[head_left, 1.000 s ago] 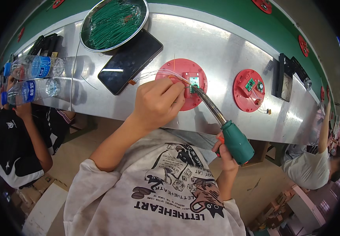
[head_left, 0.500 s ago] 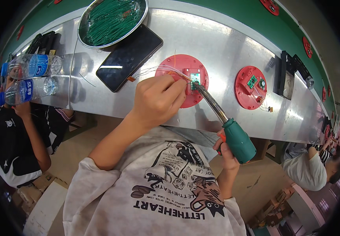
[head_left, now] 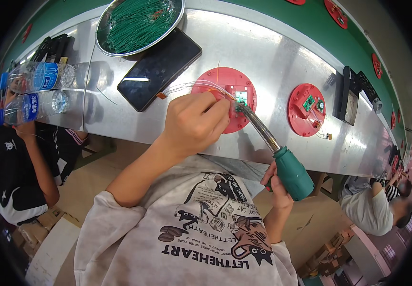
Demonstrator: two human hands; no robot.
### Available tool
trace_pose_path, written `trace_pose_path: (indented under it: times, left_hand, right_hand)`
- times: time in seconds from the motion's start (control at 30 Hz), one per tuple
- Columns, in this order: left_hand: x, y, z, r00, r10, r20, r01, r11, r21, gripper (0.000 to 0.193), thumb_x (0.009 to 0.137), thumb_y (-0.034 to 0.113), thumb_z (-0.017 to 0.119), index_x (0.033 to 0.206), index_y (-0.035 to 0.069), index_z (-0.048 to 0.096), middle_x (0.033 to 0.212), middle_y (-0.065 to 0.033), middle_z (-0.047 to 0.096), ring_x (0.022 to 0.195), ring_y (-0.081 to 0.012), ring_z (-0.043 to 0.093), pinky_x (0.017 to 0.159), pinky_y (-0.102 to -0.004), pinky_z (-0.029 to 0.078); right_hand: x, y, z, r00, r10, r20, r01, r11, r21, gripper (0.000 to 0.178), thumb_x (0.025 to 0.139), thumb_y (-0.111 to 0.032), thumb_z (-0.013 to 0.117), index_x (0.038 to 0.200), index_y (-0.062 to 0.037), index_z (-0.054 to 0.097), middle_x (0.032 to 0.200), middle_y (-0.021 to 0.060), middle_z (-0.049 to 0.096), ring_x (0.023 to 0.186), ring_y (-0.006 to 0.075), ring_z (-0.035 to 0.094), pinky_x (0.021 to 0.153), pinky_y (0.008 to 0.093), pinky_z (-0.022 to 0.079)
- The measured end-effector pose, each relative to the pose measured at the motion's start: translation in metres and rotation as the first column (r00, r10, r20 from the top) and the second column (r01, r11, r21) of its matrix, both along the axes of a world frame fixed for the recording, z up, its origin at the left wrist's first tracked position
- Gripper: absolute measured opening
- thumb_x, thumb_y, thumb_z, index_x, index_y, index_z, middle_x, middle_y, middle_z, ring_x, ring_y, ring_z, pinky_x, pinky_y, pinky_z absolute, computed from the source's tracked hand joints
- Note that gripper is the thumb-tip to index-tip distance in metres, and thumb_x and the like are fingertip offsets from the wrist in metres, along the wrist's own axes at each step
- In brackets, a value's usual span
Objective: Soldering wires onto printed circuit boards on an assembly line.
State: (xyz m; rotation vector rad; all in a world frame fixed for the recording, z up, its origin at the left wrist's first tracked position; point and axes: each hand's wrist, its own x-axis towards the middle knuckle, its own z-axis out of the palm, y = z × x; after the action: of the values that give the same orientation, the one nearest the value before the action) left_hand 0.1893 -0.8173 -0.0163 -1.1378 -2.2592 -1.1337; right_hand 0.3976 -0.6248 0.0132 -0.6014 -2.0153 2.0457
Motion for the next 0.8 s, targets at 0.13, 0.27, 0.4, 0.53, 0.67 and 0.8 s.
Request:
trace_pose_path:
  times: [0.13,0.27,0.4,0.53,0.67,0.8]
  left_hand:
    - [0.002,-0.001,0.002,1.000,-0.008,0.005,0.008,1.000,-0.006,0.012,0.072,0.005,0.074,0.081,0.005,0.066,0.070,-0.0040,0.056,0.053,-0.0205,0.057,0.047,-0.0332,0.045]
    - [-0.002,0.001,0.001,1.000,-0.013,-0.013,0.014,1.000,0.021,0.012,0.071,0.004,0.073,0.080,0.006,0.066,0.073,-0.0044,0.060,0.055,-0.0208,0.059,0.048,-0.0327,0.047]
    - [0.000,0.001,0.004,1.000,-0.019,-0.002,0.019,1.000,-0.005,0.012,0.071,0.004,0.073,0.080,0.006,0.066,0.075,-0.0050,0.062,0.056,-0.0214,0.060,0.049,-0.0332,0.048]
    - [-0.001,0.003,0.007,0.999,-0.011,-0.031,0.011,1.000,-0.004,0.011,0.072,0.004,0.073,0.080,0.005,0.065,0.075,-0.0053,0.062,0.056,-0.0217,0.060,0.050,-0.0334,0.048]
    - [0.002,0.004,0.007,0.999,0.004,-0.051,-0.006,1.000,-0.030,0.009,0.076,0.004,0.073,0.080,0.005,0.065,0.074,-0.0054,0.061,0.056,-0.0224,0.059,0.050,-0.0339,0.048]
    - [0.005,0.006,0.006,0.999,0.005,-0.037,-0.007,0.999,-0.051,0.008,0.079,0.006,0.072,0.082,0.005,0.065,0.074,-0.0057,0.061,0.056,-0.0233,0.060,0.051,-0.0348,0.048]
  right_hand:
    - [0.000,-0.002,0.002,0.999,0.045,-0.028,-0.043,0.997,0.067,0.041,0.090,-0.024,0.068,0.114,0.0077,0.060,0.097,0.0169,0.064,0.059,0.0201,0.063,0.056,0.0322,0.046]
    - [0.005,0.007,-0.003,0.994,0.020,-0.103,-0.012,0.997,0.075,0.042,0.091,-0.026,0.066,0.114,0.0088,0.061,0.100,0.0193,0.065,0.058,0.0213,0.064,0.057,0.0333,0.048]
    - [0.001,0.004,-0.002,0.995,-0.020,-0.100,0.029,0.996,0.085,0.044,0.092,-0.027,0.065,0.115,0.0096,0.061,0.101,0.0207,0.064,0.057,0.0213,0.064,0.057,0.0331,0.049]
    - [0.007,0.003,-0.007,0.989,-0.049,-0.138,0.062,0.994,0.091,0.045,0.092,-0.026,0.065,0.118,0.0100,0.060,0.102,0.0202,0.065,0.057,0.0210,0.063,0.056,0.0323,0.048]
    - [0.010,0.001,-0.005,0.990,-0.027,-0.138,0.042,0.994,0.103,0.046,0.092,-0.024,0.064,0.123,0.0100,0.058,0.103,0.0192,0.066,0.057,0.0211,0.063,0.055,0.0322,0.049]
    - [0.015,-0.002,-0.011,0.982,-0.092,-0.168,0.095,0.995,0.014,0.044,0.092,-0.018,0.064,0.126,0.0097,0.056,0.104,0.0197,0.066,0.056,0.0215,0.063,0.055,0.0329,0.051]
